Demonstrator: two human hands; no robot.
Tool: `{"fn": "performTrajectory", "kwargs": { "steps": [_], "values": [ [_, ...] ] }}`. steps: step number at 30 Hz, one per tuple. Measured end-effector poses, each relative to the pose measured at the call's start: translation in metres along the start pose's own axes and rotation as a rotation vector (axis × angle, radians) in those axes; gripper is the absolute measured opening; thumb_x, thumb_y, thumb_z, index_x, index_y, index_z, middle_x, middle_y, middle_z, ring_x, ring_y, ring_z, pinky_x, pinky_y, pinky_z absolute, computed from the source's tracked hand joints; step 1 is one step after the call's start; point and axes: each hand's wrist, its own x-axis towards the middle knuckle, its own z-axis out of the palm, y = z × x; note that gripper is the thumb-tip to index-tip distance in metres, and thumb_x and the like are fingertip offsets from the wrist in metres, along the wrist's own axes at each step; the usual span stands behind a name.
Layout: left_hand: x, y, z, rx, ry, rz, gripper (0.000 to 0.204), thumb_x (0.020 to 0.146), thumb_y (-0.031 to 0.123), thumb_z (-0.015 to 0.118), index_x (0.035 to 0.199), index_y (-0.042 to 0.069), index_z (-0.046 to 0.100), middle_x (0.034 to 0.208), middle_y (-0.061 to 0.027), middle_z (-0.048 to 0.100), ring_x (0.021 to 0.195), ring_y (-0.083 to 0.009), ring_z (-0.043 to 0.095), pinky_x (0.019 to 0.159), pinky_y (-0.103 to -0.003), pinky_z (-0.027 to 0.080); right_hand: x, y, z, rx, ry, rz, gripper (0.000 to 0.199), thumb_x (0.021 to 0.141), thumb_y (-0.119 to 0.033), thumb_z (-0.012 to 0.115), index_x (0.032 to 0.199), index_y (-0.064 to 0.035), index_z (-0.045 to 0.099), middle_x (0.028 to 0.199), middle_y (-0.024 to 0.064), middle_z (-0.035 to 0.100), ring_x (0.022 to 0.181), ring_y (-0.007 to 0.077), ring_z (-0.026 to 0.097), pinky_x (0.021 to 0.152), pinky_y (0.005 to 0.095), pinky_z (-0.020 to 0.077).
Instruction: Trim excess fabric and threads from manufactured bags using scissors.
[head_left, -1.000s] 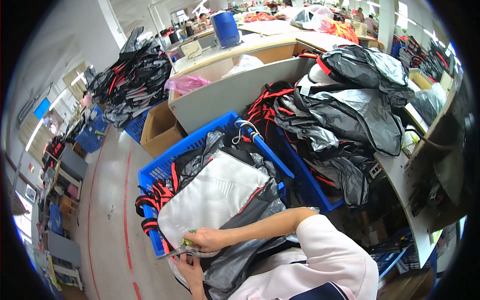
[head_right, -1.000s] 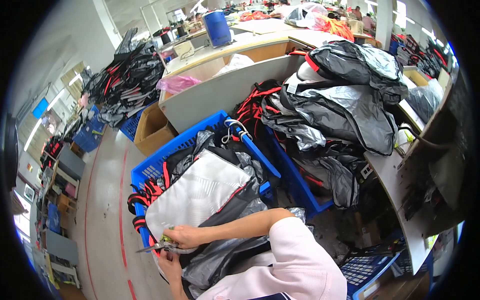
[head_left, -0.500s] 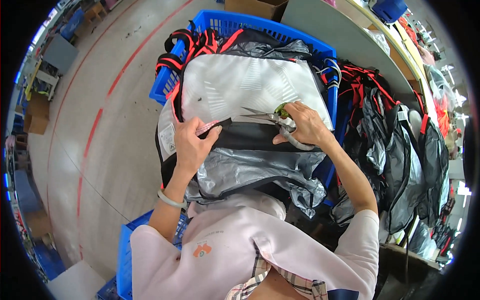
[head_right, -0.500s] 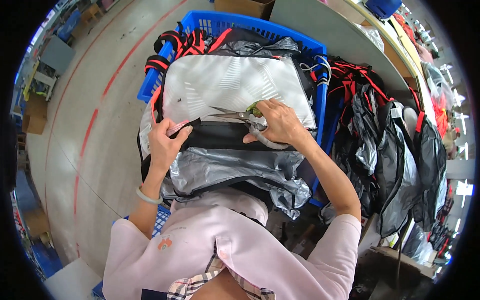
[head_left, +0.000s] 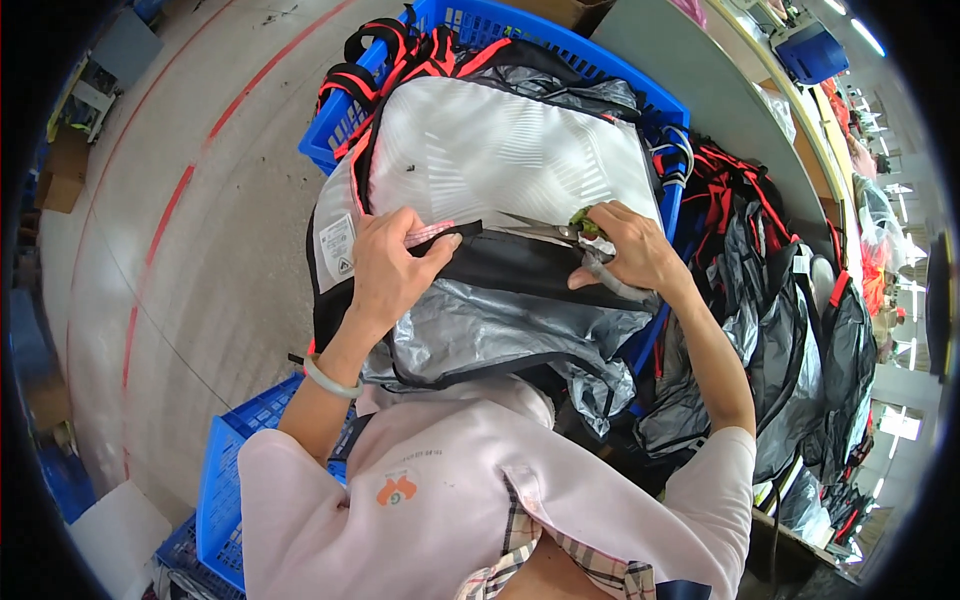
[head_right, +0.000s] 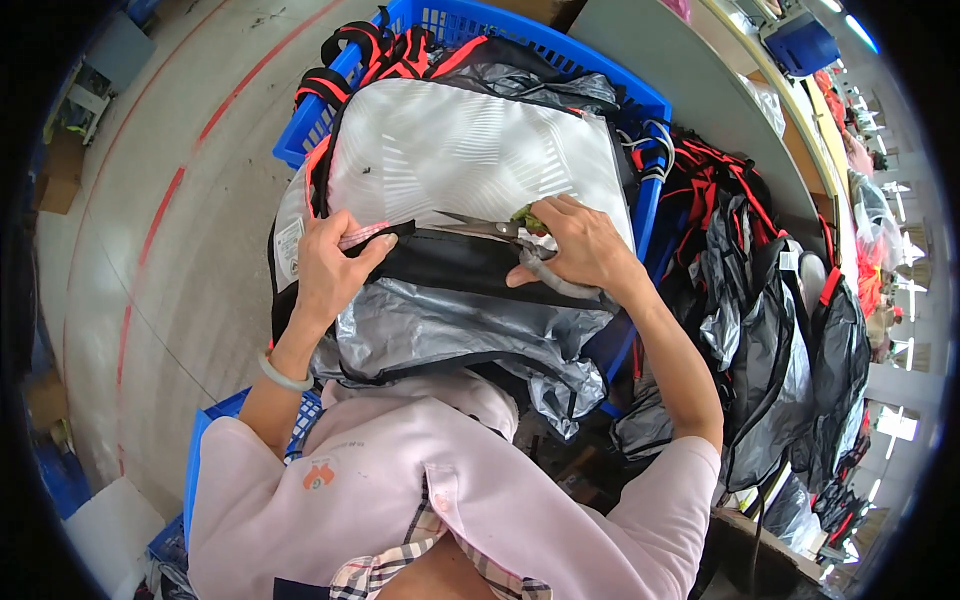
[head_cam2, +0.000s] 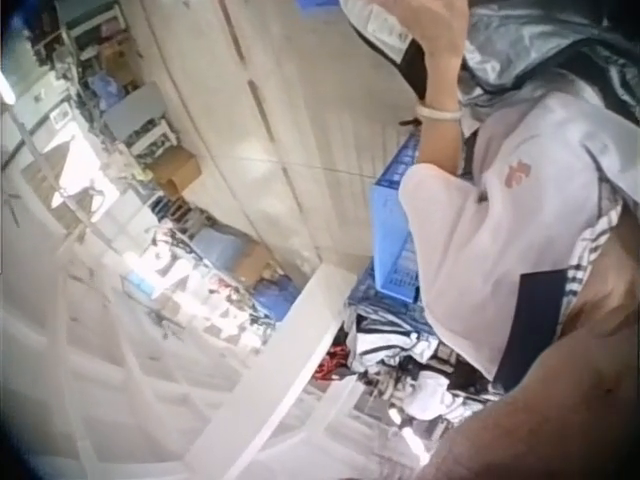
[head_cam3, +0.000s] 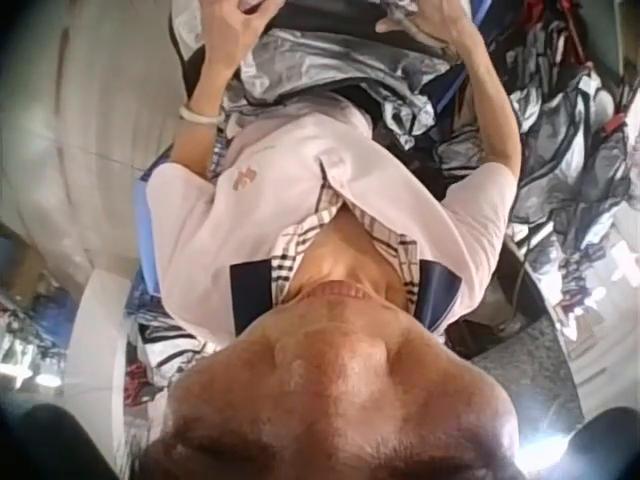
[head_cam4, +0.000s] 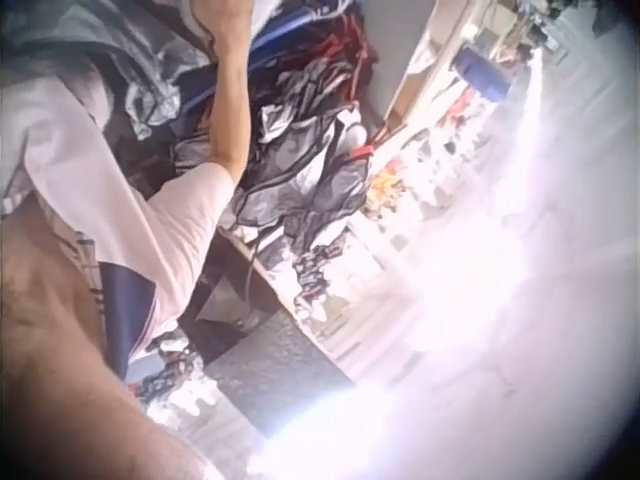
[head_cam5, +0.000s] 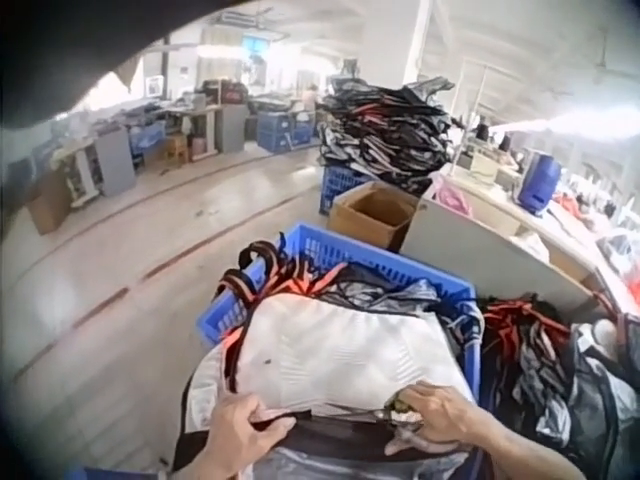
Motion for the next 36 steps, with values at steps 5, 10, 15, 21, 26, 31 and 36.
{"fn": "performTrajectory", "kwargs": {
  "steps": [5,10,15,21,26,31,36],
  "values": [
    [-0.001,0.001,0.002,-0.008,-0.037,-0.009,0.04,0.066,0.021,0.079,0.06,0.005,0.043,0.056,-0.0072,0.048,0.055,-0.0269,0.047,0.065,-0.036,0.038,0.0,-0.006,0.013,0.04,0.032,-0.099,0.071,0.056,-0.056,0.08,0.091,0.0012,0.057,0.081,0.0133,0.058,0.082,0.0333,0.058,0.071,0.0406,0.0471],
    [-0.003,0.001,0.001,-0.009,0.026,0.014,0.04,0.065,0.021,0.08,0.06,0.006,0.043,0.055,-0.0069,0.047,0.054,-0.0265,0.046,0.066,-0.035,0.039,0.016,-0.013,0.02,0.077,-0.004,-0.091,0.071,0.057,-0.056,0.08,0.092,0.0009,0.058,0.082,0.0136,0.06,0.082,0.0331,0.06,0.07,0.04,0.048],
    [-0.003,-0.001,0.001,-0.052,0.014,0.009,0.039,0.065,0.019,0.08,0.061,0.005,0.043,0.056,-0.0079,0.048,0.056,-0.0273,0.047,0.067,-0.037,0.039,0.019,-0.015,0.016,0.121,-0.129,-0.028,0.072,0.056,-0.056,0.08,0.094,0.0008,0.058,0.084,0.0143,0.061,0.084,0.0339,0.061,0.072,0.0406,0.0481],
    [-0.003,-0.002,0.0,-0.062,0.001,0.015,0.039,0.064,0.019,0.08,0.062,0.005,0.044,0.057,-0.0082,0.048,0.057,-0.028,0.048,0.067,-0.037,0.04,0.029,-0.014,0.017,0.198,-0.136,-0.103,0.068,0.057,-0.055,0.08,0.088,0.0013,0.056,0.079,0.0153,0.058,0.079,0.0372,0.058,0.07,0.0433,0.0454],
    [-0.004,-0.002,-0.001,-0.076,-0.011,0.005,0.038,0.064,0.019,0.081,0.063,0.005,0.045,0.059,-0.0085,0.051,0.058,-0.028,0.049,0.067,-0.037,0.04,0.03,-0.011,0.015,0.09,-0.091,-0.125,0.067,0.059,-0.061,0.076,0.077,0.0002,0.057,0.064,0.0121,0.057,0.065,0.0346,0.059,0.061,0.044,0.0461],
    [-0.008,-0.007,0.0,-0.123,0.013,-0.005,0.033,0.065,0.021,0.082,0.075,0.004,0.056,0.064,-0.0068,0.055,0.065,-0.0269,0.052,0.068,-0.037,0.042,0.024,-0.008,0.019,0.158,-0.069,-0.057,0.065,0.059,-0.059,0.078,0.074,0.001,0.057,0.06,0.0118,0.056,0.061,0.0336,0.058,0.06,0.0426,0.0466],
    [-0.015,-0.009,0.003,-0.212,0.036,-0.122,0.058,0.064,0.021,0.085,0.109,0.003,0.052,0.065,-0.0053,0.052,0.067,-0.0245,0.052,0.07,-0.035,0.044,0.031,-0.012,0.023,0.18,0.04,-0.18,0.063,0.057,-0.051,0.082,0.083,0.0005,0.057,0.07,0.0125,0.055,0.068,0.0322,0.057,0.062,0.0399,0.0447]
  ]
}}
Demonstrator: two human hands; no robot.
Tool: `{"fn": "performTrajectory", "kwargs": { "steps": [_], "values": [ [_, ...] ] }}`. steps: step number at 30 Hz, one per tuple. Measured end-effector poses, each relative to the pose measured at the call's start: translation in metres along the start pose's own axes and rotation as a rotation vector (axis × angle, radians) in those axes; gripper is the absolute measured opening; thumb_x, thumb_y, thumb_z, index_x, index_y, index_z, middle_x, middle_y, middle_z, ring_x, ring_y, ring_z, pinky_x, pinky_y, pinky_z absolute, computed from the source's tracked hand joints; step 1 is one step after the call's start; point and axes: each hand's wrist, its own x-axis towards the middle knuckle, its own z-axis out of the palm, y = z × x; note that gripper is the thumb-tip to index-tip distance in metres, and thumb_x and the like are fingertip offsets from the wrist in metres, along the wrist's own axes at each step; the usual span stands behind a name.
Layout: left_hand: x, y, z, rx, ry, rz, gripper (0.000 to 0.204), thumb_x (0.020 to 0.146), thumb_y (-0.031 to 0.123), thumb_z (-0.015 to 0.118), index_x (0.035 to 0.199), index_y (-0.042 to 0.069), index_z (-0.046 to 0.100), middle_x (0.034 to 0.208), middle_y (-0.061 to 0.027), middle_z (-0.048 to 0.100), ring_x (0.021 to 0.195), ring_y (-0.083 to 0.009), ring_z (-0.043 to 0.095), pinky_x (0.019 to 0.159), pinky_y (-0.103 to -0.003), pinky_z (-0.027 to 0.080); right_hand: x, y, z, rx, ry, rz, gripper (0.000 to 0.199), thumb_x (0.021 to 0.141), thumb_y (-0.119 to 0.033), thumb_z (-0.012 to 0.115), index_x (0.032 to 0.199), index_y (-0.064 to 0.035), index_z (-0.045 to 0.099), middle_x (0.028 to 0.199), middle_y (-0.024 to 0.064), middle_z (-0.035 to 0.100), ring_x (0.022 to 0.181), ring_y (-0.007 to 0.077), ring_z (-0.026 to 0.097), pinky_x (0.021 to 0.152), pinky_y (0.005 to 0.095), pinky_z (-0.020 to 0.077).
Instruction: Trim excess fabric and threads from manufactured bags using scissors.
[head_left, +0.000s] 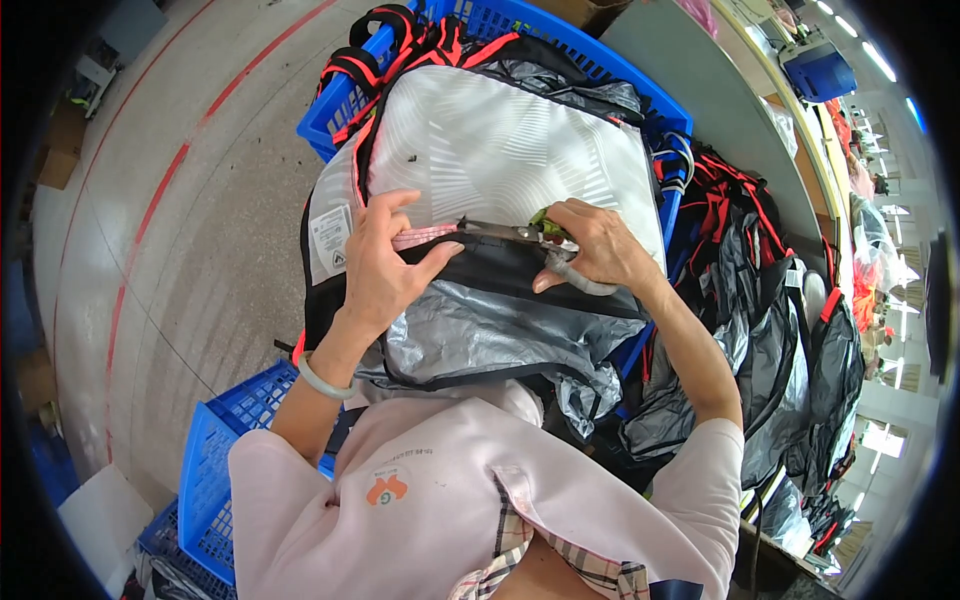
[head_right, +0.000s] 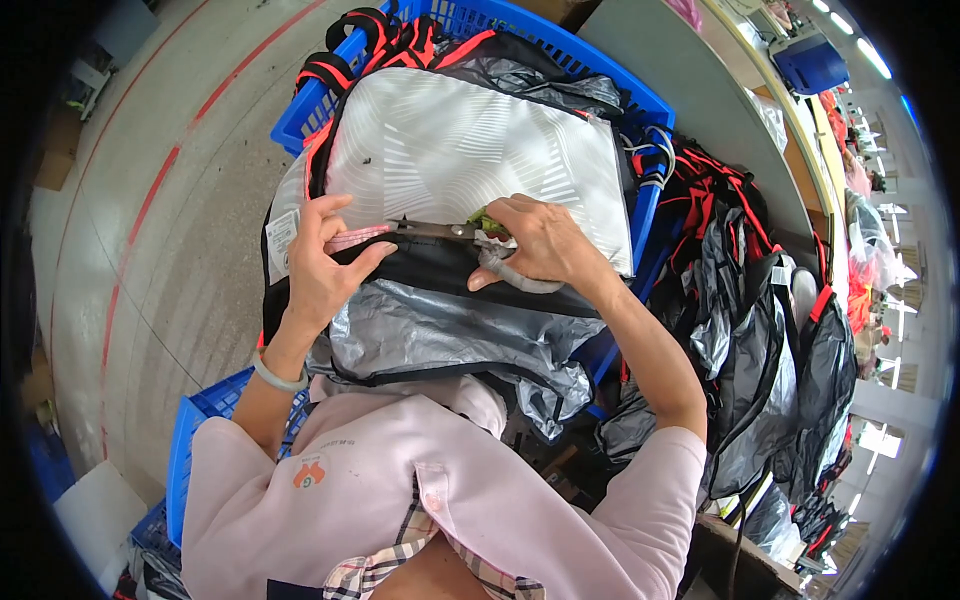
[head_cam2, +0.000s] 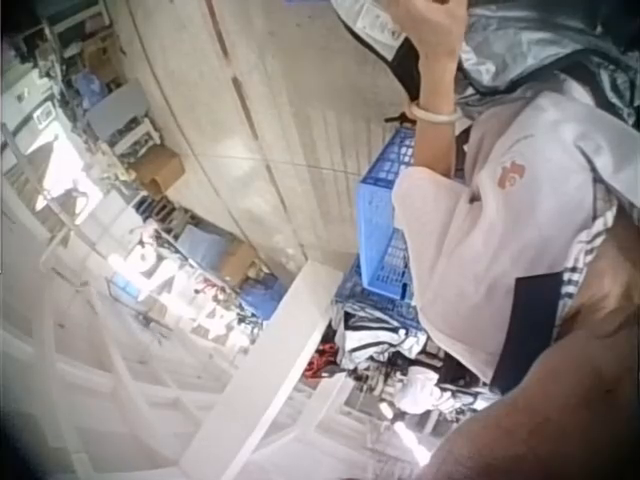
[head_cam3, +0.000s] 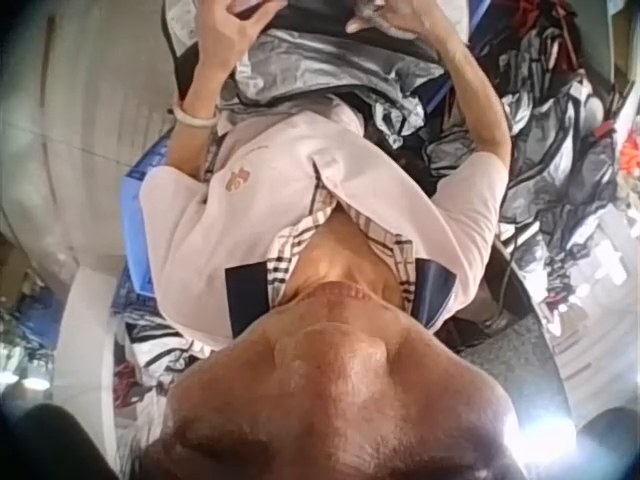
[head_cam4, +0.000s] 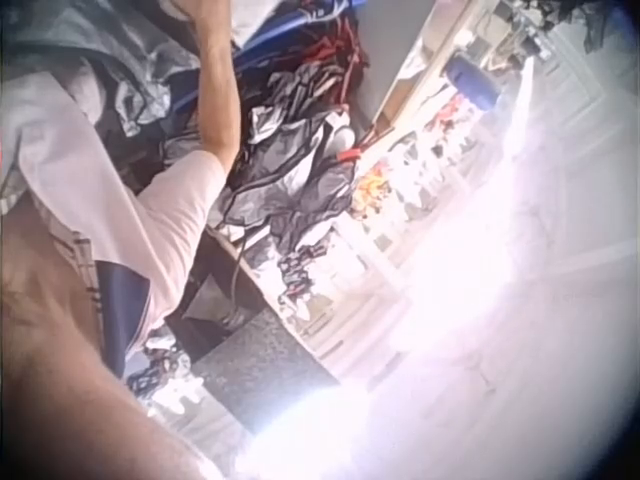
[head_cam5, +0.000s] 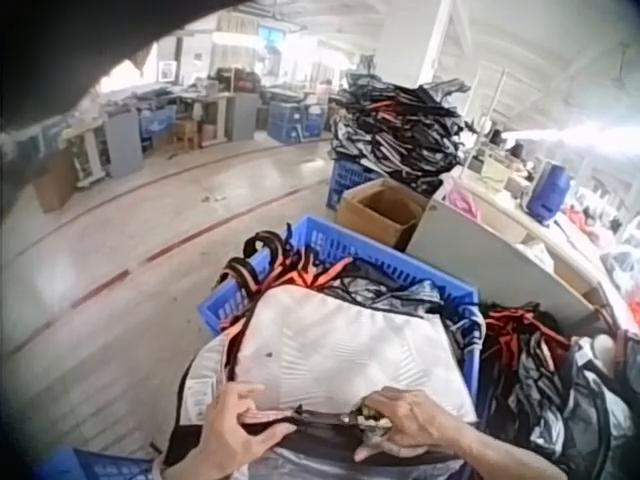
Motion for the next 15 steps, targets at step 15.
{"fn": "performTrajectory", "kwargs": {
  "steps": [15],
  "values": [
    [-0.003,0.005,-0.011,0.022,-0.083,-0.074,0.079,0.06,0.022,0.088,0.124,0.003,0.046,0.074,-0.0078,0.052,0.072,-0.0222,0.051,0.069,-0.034,0.044,-0.029,0.021,-0.016,-0.055,0.184,0.094,0.057,0.059,-0.048,0.083,0.074,0.0006,0.057,0.062,0.0148,0.056,0.055,0.0326,0.055,0.053,0.0396,0.0432]
  ]
}}
